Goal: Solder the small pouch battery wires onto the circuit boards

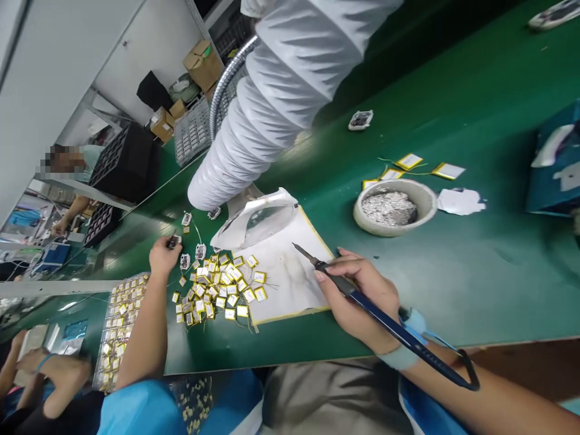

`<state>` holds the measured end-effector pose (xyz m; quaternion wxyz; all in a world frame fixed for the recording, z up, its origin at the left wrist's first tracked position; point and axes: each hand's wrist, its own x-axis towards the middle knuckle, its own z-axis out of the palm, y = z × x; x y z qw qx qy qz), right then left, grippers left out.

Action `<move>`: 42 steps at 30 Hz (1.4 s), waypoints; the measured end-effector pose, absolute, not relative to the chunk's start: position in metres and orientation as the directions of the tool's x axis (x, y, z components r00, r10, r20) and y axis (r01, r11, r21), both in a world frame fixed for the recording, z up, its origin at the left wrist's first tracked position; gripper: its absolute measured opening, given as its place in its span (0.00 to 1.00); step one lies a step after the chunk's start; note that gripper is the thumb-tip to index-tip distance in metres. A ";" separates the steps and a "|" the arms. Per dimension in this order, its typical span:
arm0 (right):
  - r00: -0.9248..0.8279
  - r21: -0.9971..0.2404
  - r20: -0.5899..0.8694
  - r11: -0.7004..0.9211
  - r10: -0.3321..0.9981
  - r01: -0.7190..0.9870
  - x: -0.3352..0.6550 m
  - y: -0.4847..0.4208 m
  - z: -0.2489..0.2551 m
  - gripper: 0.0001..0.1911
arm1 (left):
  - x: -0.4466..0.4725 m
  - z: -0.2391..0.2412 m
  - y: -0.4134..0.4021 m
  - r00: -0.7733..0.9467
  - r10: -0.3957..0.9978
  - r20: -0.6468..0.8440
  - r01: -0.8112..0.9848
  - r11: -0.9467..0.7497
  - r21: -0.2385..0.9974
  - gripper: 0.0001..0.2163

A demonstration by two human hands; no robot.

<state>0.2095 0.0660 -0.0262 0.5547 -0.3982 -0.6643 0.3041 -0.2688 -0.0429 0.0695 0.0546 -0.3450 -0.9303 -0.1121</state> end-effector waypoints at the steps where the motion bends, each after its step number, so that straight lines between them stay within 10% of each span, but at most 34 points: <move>1: -0.074 -0.841 0.510 0.515 0.857 0.169 0.209 0.067 -0.024 0.08 | -0.258 0.070 -0.049 -0.754 0.616 0.227 0.653 0.738 0.168 0.20; 6: -0.086 -0.810 0.567 0.574 0.819 0.124 0.210 0.068 -0.013 0.09 | -0.160 0.070 -0.075 -0.444 0.771 0.456 0.896 0.385 0.221 0.18; 11: -0.074 -0.839 0.524 0.529 0.849 0.127 0.212 0.071 -0.007 0.08 | -0.026 0.052 -0.050 -0.085 0.973 0.213 0.947 0.013 0.321 0.15; 17: -0.014 -0.865 0.489 0.487 0.872 0.119 0.219 0.071 -0.009 0.08 | 0.043 0.035 -0.004 -0.148 0.979 0.139 0.972 0.118 0.203 0.20; 21: 0.007 -0.869 0.488 0.485 0.873 0.099 0.220 0.069 -0.013 0.09 | -0.009 0.039 -0.022 -0.135 0.930 0.341 0.959 0.036 0.280 0.13; 31: -0.144 -0.806 0.572 0.586 0.807 0.080 0.216 0.065 -0.026 0.09 | -0.201 0.041 0.013 -0.657 0.645 0.390 0.753 0.534 0.386 0.16; 42: -0.472 -0.520 0.805 0.811 0.359 -0.269 0.205 0.036 0.062 0.21 | -0.077 0.071 -0.109 -0.471 0.724 0.503 0.855 0.235 0.462 0.10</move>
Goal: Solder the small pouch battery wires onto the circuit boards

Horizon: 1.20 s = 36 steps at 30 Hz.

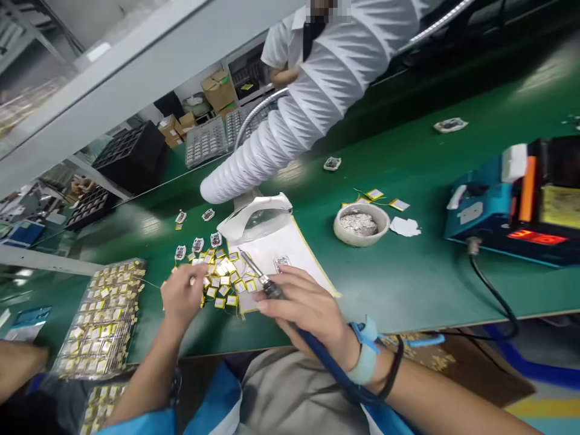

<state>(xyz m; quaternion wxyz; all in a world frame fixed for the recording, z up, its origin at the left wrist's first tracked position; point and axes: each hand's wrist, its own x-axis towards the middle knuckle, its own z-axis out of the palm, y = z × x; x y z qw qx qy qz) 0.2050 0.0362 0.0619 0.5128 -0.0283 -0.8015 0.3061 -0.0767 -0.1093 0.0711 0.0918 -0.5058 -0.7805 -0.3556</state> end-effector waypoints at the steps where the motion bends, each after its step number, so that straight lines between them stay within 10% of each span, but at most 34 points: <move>1: -0.491 -0.493 0.805 0.834 0.332 -0.245 0.197 0.030 0.066 0.19 | -0.058 0.073 -0.126 -0.289 0.802 0.522 0.922 0.086 0.379 0.07; 4: -0.553 -0.453 0.790 0.859 0.265 -0.237 0.173 0.011 0.066 0.18 | -0.017 0.079 -0.156 0.013 0.840 0.543 0.977 -0.126 0.172 0.08; 13: -0.670 -0.550 0.703 0.779 0.237 -0.301 0.160 -0.016 0.059 0.15 | -0.039 0.064 -0.187 0.106 0.830 0.548 0.992 -0.126 -0.001 0.06; 24: -0.588 -0.425 0.743 0.904 0.320 -0.046 0.184 0.029 0.032 0.06 | -0.249 0.087 -0.256 -0.292 0.869 0.400 0.952 0.306 0.031 0.13; 36: -0.734 -0.460 0.624 0.885 0.269 -0.067 0.212 0.004 0.020 0.10 | 0.003 0.051 -0.129 0.279 0.870 0.406 0.924 -0.358 0.132 0.06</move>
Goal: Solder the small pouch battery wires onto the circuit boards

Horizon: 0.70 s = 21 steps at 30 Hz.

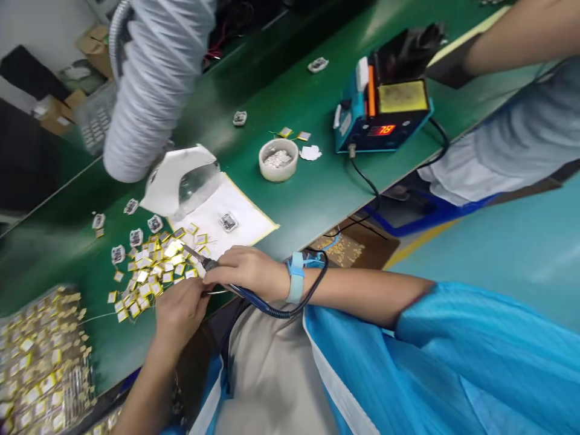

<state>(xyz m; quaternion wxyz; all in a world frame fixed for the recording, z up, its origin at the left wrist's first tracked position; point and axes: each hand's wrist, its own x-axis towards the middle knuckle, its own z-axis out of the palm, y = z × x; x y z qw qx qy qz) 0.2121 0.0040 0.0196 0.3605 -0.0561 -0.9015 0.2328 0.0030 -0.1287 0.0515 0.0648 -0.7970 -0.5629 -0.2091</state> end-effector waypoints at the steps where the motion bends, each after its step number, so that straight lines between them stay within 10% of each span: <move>1: -0.737 -0.486 0.612 0.872 0.288 -0.063 0.220 0.009 0.018 0.10 | 0.003 0.050 -0.121 0.284 0.879 0.383 0.907 -0.376 0.189 0.07; 8: -0.691 -0.577 0.611 0.815 0.386 -0.055 0.253 0.050 0.021 0.10 | 0.007 0.051 -0.076 0.292 0.908 0.299 0.802 -0.403 0.441 0.09; 17: -0.110 -0.790 0.514 0.520 0.850 0.326 0.309 0.089 -0.003 0.08 | -0.009 0.028 -0.017 0.118 0.870 0.479 0.921 -0.276 0.276 0.10; 21: -0.220 -0.783 0.515 0.559 0.829 0.274 0.302 0.088 0.003 0.10 | -0.011 0.009 -0.015 0.156 0.858 0.489 0.953 -0.261 0.154 0.11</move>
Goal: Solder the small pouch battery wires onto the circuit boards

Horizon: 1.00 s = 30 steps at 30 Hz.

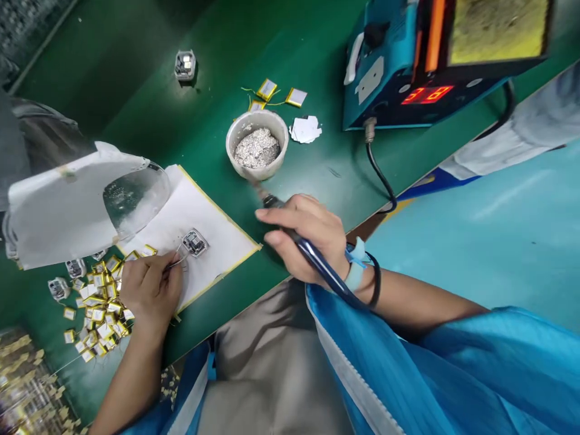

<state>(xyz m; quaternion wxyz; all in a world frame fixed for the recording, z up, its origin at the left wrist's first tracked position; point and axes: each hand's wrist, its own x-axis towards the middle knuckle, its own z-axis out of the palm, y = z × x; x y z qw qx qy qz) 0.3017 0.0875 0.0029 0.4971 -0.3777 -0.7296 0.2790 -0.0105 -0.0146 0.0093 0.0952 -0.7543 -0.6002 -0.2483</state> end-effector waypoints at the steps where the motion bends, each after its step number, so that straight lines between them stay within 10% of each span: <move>1: -0.279 -0.769 0.536 0.597 0.797 0.228 0.296 0.087 0.009 0.11 | -0.011 0.007 -0.016 0.147 0.860 0.488 0.959 -0.245 0.144 0.11; 10: -0.469 -0.907 0.311 0.406 0.827 0.114 0.233 0.085 0.034 0.09 | -0.011 0.004 -0.023 0.115 0.890 0.440 0.972 -0.192 0.135 0.10; 30: -0.389 -0.882 0.383 0.456 0.838 0.115 0.221 0.080 0.008 0.12 | -0.008 0.002 -0.016 0.163 0.873 0.459 0.955 -0.256 0.148 0.10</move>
